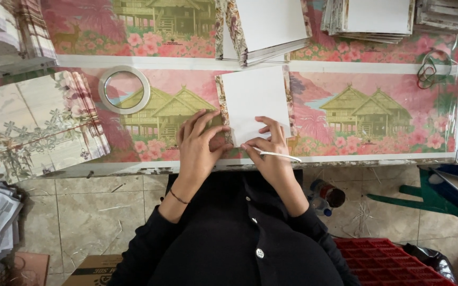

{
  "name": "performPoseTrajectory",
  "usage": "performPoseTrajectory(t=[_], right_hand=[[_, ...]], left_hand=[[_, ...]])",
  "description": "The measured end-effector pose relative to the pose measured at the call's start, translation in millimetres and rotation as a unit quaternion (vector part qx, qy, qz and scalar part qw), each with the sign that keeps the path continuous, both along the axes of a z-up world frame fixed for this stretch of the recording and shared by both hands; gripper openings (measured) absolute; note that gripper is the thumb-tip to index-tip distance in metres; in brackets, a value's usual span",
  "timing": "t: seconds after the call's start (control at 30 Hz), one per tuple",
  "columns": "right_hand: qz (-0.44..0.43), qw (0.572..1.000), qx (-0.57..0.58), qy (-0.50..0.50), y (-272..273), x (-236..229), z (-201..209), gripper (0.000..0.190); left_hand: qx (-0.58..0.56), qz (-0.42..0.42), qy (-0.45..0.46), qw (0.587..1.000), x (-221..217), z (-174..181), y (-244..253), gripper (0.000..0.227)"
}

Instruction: The person is assembling small notebooks by hand. They pick up a stack of white paper sheets and a patterned cover, align them, and use a white plastic binding tool to secure the spine. The person repeats this process, stacking the finished notebooks on the table.

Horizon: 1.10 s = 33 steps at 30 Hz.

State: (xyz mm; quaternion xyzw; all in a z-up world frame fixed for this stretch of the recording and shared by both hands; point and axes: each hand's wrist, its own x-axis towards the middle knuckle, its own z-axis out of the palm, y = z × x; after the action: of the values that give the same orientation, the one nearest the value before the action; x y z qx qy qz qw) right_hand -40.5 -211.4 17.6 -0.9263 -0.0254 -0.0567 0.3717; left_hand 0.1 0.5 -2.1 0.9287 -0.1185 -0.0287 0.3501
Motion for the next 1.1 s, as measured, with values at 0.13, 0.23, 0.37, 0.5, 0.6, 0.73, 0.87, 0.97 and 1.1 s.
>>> performPoseTrajectory(t=[0.13, 0.23, 0.37, 0.5, 0.6, 0.73, 0.87, 0.97, 1.1], right_hand=[[-0.023, 0.998, 0.034, -0.041, -14, -3, 15, 0.007], [-0.058, 0.995, 0.073, -0.045, -50, -2, 18, 0.011], [-0.078, 0.995, 0.029, -0.062, -102, -4, 13, 0.016], [-0.127, 0.990, 0.019, -0.049, -108, -10, -7, 0.015], [-0.146, 0.988, 0.015, -0.050, -110, -12, -21, 0.018], [-0.165, 0.985, 0.012, -0.047, -106, -12, -19, 0.018], [-0.170, 0.984, -0.030, -0.048, -105, -11, -25, 0.015], [-0.180, 0.979, -0.094, -0.034, -94, -7, -27, 0.010], [-0.158, 0.972, -0.171, -0.038, -82, -7, -27, 0.011]], left_hand=[[0.005, -0.010, 0.004, 1.000, 2, 3, 1, 0.041], [0.005, -0.021, 0.011, 1.000, 3, 2, 5, 0.044], [0.028, -0.025, 0.015, 0.999, 4, -1, 6, 0.046], [0.000, -0.031, 0.032, 0.999, 4, 4, 6, 0.040], [0.014, -0.029, 0.022, 0.999, 2, -1, 5, 0.042], [0.021, -0.026, 0.021, 0.999, 2, -2, 5, 0.042], [0.026, -0.028, 0.011, 0.999, 2, -2, 5, 0.042], [0.018, -0.037, 0.002, 0.999, 3, -2, 6, 0.039], [0.020, -0.027, -0.012, 0.999, 4, -1, 8, 0.038]])
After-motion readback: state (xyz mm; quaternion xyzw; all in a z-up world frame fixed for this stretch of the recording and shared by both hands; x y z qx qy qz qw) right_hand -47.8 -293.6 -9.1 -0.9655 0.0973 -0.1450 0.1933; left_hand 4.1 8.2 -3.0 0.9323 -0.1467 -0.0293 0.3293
